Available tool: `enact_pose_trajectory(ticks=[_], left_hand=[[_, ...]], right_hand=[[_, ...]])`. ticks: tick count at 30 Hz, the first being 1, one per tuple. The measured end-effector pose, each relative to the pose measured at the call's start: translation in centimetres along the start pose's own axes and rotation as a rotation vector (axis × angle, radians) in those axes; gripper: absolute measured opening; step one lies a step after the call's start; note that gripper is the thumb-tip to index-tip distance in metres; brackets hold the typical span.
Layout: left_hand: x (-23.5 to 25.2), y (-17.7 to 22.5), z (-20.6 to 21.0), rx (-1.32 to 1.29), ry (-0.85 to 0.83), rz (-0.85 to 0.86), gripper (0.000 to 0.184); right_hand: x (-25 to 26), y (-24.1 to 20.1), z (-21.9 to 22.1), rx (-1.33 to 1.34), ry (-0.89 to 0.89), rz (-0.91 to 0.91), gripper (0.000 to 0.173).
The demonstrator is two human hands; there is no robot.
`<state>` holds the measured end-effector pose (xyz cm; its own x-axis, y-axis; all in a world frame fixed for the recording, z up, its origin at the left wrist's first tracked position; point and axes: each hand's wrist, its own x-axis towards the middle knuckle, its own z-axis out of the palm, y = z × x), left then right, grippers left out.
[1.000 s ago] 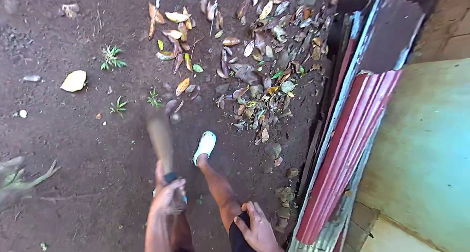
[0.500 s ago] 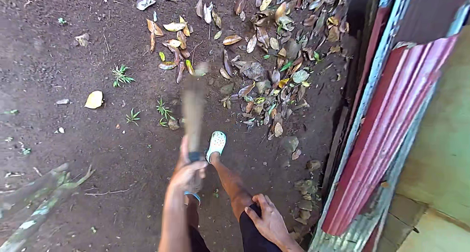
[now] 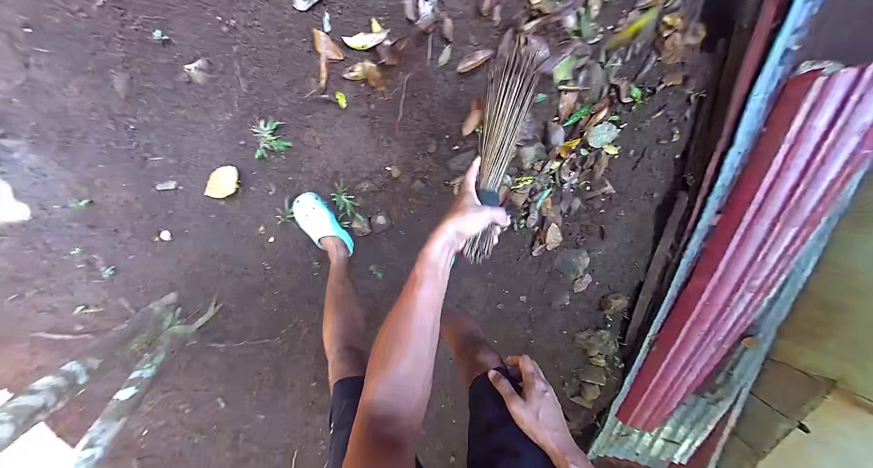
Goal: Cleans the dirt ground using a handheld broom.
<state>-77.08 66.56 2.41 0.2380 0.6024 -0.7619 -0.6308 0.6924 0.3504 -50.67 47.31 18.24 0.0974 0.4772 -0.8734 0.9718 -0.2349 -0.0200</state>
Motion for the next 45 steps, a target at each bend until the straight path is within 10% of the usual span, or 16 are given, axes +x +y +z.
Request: enact_pose_trajectory(ticks=[6,10,13,17,20,26,30,32,38,42,45], left_hand=[[-28.6,-1.0,-26.5,-0.144,0.595,-0.001,0.115],[-30.2,-2.0,-39.3,-0.283,1.046,-0.149,0.075],[-20.5,1.2,-35.8,-0.351,0.891,-0.206,0.031],[-13.9,5.2,-24.9,-0.161,0.302,-0.144,0.11],[-20.0,8.5,-22.5,-0.087,0.06,-0.041,0.122],[-38.1,3.3,-39.7,-0.199,0.756,-0.116,0.117],[-35.8,-2.5,-50.9,-0.326,1.045,-0.233,0.038],[-30.2,-1.0,-49.9,-0.325,0.983,-0.287,0.03],[-31.5,8.0,-33.3,-0.118,0.263,-0.205,0.135],[-31.7,11.4,-33.0,-0.118,0.529,-0.212,0.125],[-20.1,14.0,-31.7,-0.136,0.862,-0.276,0.076]], right_hand=[[-2.7,-7.4,3.8,-0.234,-0.102,0.025,0.065],[-2.3,-11.4,5.1,-0.352,-0.13,0.047,0.062],[-2.8,-13.9,4.6,-0.404,-0.098,0.043,0.064],[-4.1,-20.3,0.5,-0.322,0.093,-0.044,0.066],[-5.4,-24.4,-3.7,-0.254,0.234,-0.127,0.068],[-4.8,-25.0,-7.0,-0.208,0.268,-0.161,0.069],[-0.1,-25.3,-5.6,-0.28,0.313,-0.199,0.071],[1.9,-25.8,-6.7,-0.342,0.342,-0.181,0.071],[3.7,-25.0,-12.4,-0.232,0.243,-0.156,0.07],[5.8,-25.4,-15.6,-0.225,0.215,-0.152,0.071],[7.3,-24.8,-17.8,-0.185,0.189,-0.126,0.071]])
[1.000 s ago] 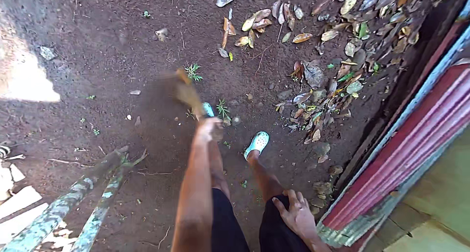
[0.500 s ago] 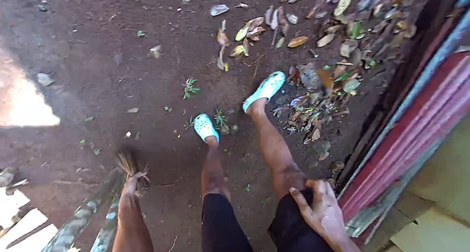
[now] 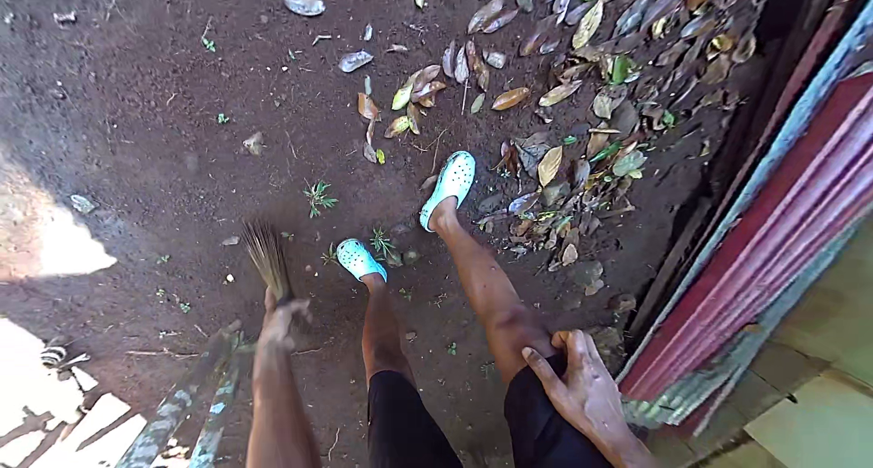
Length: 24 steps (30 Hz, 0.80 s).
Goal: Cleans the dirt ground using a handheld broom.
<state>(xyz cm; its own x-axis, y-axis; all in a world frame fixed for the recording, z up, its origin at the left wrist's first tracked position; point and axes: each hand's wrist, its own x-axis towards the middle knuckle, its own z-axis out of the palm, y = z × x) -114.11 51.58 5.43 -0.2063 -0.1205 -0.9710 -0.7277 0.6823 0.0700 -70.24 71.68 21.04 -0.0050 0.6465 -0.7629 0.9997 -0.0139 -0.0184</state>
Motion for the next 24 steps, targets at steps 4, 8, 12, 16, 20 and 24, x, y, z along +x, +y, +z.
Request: enact_pose_trajectory(ticks=[4,8,12,16,20,24], left_hand=[[5.8,3.9,28.9,-0.2,-0.061,-0.017,0.051],[3.7,8.0,50.6,0.016,-0.487,0.046,0.118],[-3.3,11.4,48.8,0.259,-0.805,0.144,0.114],[-3.7,15.9,31.2,0.156,-0.429,0.195,0.099],[4.3,20.8,26.4,0.251,0.068,0.215,0.054],[9.1,23.0,46.0,0.327,-0.101,0.112,0.024]], right_hand=[[1.8,0.9,-1.9,0.059,-0.026,0.057,0.071],[3.5,1.7,-3.6,0.144,-0.048,0.117,0.07],[4.7,1.6,-5.6,0.244,-0.077,0.179,0.069],[6.6,0.6,-7.6,0.344,-0.1,0.175,0.066],[8.8,-0.6,-9.5,0.391,-0.072,0.191,0.063],[11.3,-0.6,-10.9,0.399,-0.046,0.214,0.063]])
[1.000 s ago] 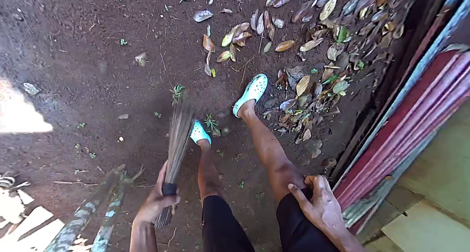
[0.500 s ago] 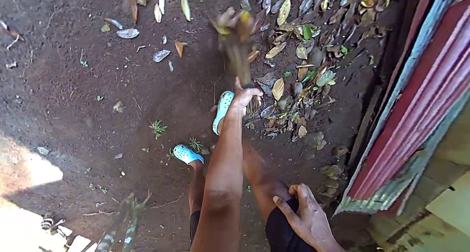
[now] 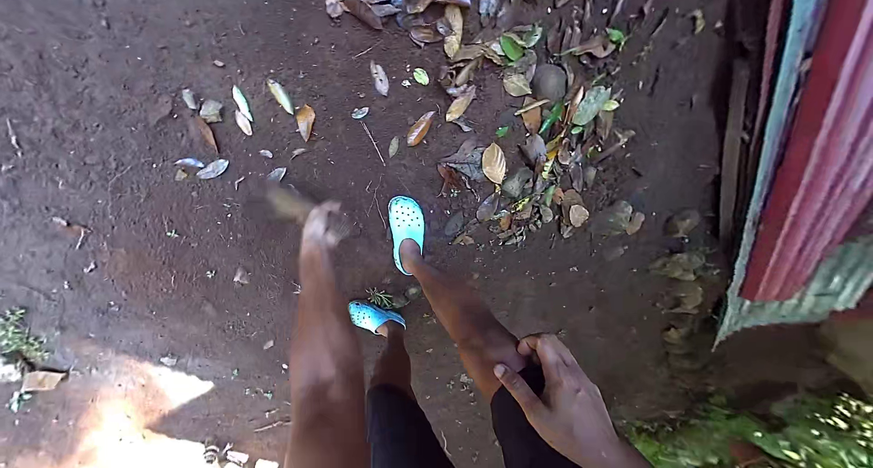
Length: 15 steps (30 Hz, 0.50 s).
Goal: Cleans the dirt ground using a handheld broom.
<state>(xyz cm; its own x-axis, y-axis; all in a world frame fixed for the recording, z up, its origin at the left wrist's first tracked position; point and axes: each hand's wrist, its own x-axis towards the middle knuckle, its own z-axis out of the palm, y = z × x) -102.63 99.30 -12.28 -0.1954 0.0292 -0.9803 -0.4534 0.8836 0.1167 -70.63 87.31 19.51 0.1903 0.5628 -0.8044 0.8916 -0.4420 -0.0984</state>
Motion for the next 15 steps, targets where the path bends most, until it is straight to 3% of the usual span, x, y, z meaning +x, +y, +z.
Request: enact_pose_trajectory(ticks=[1,2,3,4,5,7,10,13,14,15], left_hand=[[0.3,2.0,5.2,0.002,-0.119,0.019,0.03],[0.1,3.6,9.5,-0.001,-0.254,0.061,0.048],[-0.6,4.6,12.3,0.013,-0.402,0.111,0.078],[-1.8,5.6,13.8,0.049,-0.538,0.16,0.103],[-3.8,6.4,13.8,0.119,-0.65,0.207,0.116],[-9.0,7.7,9.0,0.225,-0.738,0.265,0.119],[-12.1,8.9,-6.7,0.2,-0.516,0.228,0.107],[-7.6,10.6,-20.4,0.081,-0.115,0.177,0.1],[-5.4,11.2,-22.7,0.048,-0.01,0.143,0.085],[-3.0,11.9,-23.5,0.026,0.078,0.097,0.058]], right_hand=[[0.5,-0.3,-0.3,0.005,-0.001,0.006,0.063],[0.8,-0.6,-0.5,0.012,-0.006,0.012,0.064],[1.0,-0.9,-0.8,0.018,-0.009,0.015,0.064],[1.3,-1.3,-1.0,0.023,-0.006,0.015,0.065],[1.4,-1.7,-1.1,0.025,-0.004,0.012,0.065],[1.7,-2.5,-1.5,0.041,0.007,0.004,0.065],[2.5,-4.2,-2.2,0.071,0.034,-0.008,0.066],[4.5,-7.0,-2.6,0.085,0.084,-0.008,0.068],[5.2,-8.1,-2.7,0.084,0.1,-0.008,0.068],[6.1,-9.2,-2.9,0.089,0.113,-0.006,0.068]])
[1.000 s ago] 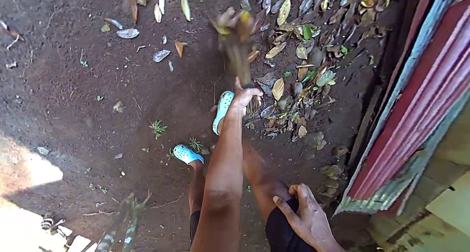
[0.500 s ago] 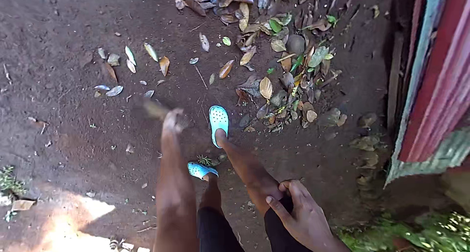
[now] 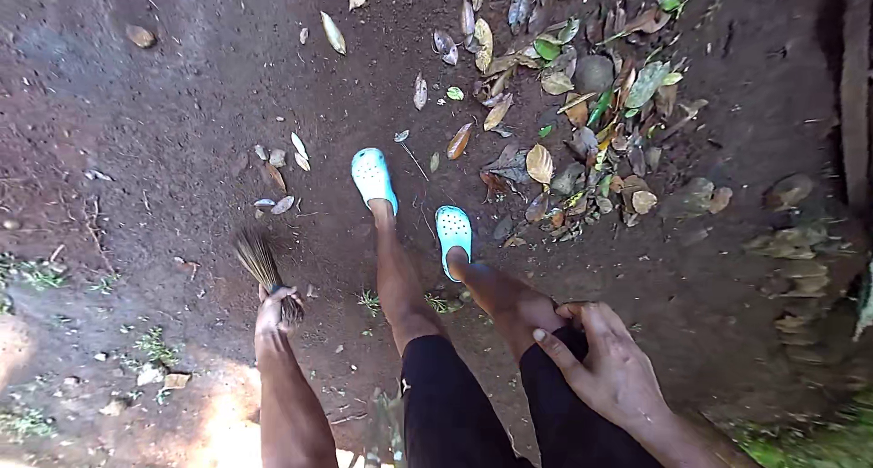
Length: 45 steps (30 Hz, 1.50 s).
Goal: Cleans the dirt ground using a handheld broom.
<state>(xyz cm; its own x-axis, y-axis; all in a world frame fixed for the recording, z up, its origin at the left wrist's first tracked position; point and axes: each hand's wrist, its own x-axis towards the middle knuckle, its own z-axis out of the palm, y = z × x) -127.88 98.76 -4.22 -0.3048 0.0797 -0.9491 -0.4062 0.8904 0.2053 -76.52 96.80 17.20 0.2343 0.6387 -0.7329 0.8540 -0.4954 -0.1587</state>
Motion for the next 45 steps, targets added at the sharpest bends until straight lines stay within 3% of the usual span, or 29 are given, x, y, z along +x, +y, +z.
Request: enact_pose_trajectory(ticks=[2,3,5,7,8,10,12,15,17,18,20,21,22,23,24,25,26,27,29,30,32,34,36,38,40,42,43,45], left_hand=[[4.7,1.9,3.9,0.015,0.061,-0.103,0.012],[5.7,2.9,7.4,0.054,-0.004,-0.148,0.007],[5.2,3.5,13.8,0.125,-0.22,-0.147,0.029],[2.4,4.1,16.4,0.213,-0.526,-0.067,0.091],[0.2,5.0,16.7,0.24,-0.656,-0.041,0.109],[-3.8,7.5,14.9,0.212,-0.776,-0.011,0.118],[-5.3,9.1,9.1,0.094,-0.658,-0.01,0.114],[-1.7,10.7,-0.9,0.065,-0.264,0.002,0.101],[3.5,11.6,-3.6,0.109,-0.034,-0.024,0.086],[6.7,12.1,-2.7,0.108,0.033,-0.038,0.076],[11.9,13.8,4.4,0.039,0.018,-0.05,0.048],[13.4,14.9,9.7,0.012,-0.067,-0.062,0.032],[13.9,15.8,15.6,-0.012,-0.182,-0.071,0.027],[13.6,16.4,21.4,-0.037,-0.3,-0.061,0.033],[12.6,16.7,26.4,-0.059,-0.416,-0.039,0.057],[10.9,16.9,29.6,-0.042,-0.539,-0.012,0.093],[8.6,17.7,31.1,0.006,-0.651,0.022,0.117],[5.9,18.8,31.1,0.053,-0.77,0.066,0.126],[-0.5,19.8,26.4,0.119,-0.919,0.127,0.126],[-3.3,20.5,21.9,0.112,-0.934,0.125,0.12],[-6.9,20.9,9.8,0.062,-0.848,0.108,0.11],[-7.4,20.5,-2.9,0.004,-0.642,0.1,0.105],[-5.2,18.9,-15.3,-0.052,-0.385,0.056,0.105],[-1.1,16.8,-26.6,-0.105,-0.144,-0.013,0.102],[4.7,14.0,-35.7,-0.19,0.053,-0.082,0.092],[13.1,13.8,-40.8,-0.24,0.2,-0.127,0.069],[16.5,13.7,-41.3,-0.211,0.234,-0.162,0.055],[20.5,13.7,-39.0,-0.139,0.192,-0.213,0.052]], right_hand=[[2.3,-2.3,0.5,0.034,0.036,-0.001,0.067],[3.1,-3.5,1.0,0.047,0.046,0.005,0.066],[3.5,-6.1,2.3,0.03,0.027,0.025,0.067],[3.3,-8.4,3.4,0.005,-0.013,0.026,0.07],[2.9,-9.4,3.6,-0.005,-0.03,0.025,0.071],[2.7,-10.7,3.9,-0.014,-0.041,0.031,0.071],[2.7,-11.6,3.9,-0.011,-0.054,0.026,0.069],[3.5,-12.6,4.2,-0.028,-0.087,0.017,0.07],[3.8,-13.7,3.5,-0.059,-0.106,0.034,0.069],[4.1,-14.4,2.6,-0.068,-0.114,0.05,0.068],[4.6,-15.7,0.6,-0.059,-0.122,0.08,0.064],[4.7,-16.4,-0.2,-0.042,-0.13,0.09,0.061],[4.8,-16.9,-0.7,-0.023,-0.136,0.094,0.059],[4.8,-17.3,-1.0,-0.004,-0.135,0.088,0.058],[4.7,-17.7,-1.0,0.002,-0.137,0.081,0.058],[4.5,-18.1,-0.8,-0.001,-0.138,0.067,0.059],[4.7,-18.4,-0.2,-0.016,-0.132,0.046,0.062],[5.0,-18.4,0.4,-0.049,-0.123,0.029,0.065],[5.1,-18.3,1.0,-0.148,-0.106,0.028,0.07],[5.4,-18.6,0.8,-0.167,-0.116,0.032,0.068],[5.4,-18.8,0.4,-0.14,-0.174,0.033,0.061],[5.8,-20.8,0.0,-0.147,-0.212,0.012,0.059],[5.5,-28.0,-0.5,-0.242,-0.278,0.044,0.058],[5.6,-39.2,-0.5,-0.339,-0.407,0.209,0.056],[7.0,-44.6,1.7,-0.36,-0.344,0.229,0.055],[9.7,-47.0,5.7,-0.361,-0.313,0.201,0.058],[10.6,-46.5,7.3,-0.394,-0.31,0.157,0.061],[11.6,-43.6,10.0,-0.538,-0.271,-0.008,0.07]])
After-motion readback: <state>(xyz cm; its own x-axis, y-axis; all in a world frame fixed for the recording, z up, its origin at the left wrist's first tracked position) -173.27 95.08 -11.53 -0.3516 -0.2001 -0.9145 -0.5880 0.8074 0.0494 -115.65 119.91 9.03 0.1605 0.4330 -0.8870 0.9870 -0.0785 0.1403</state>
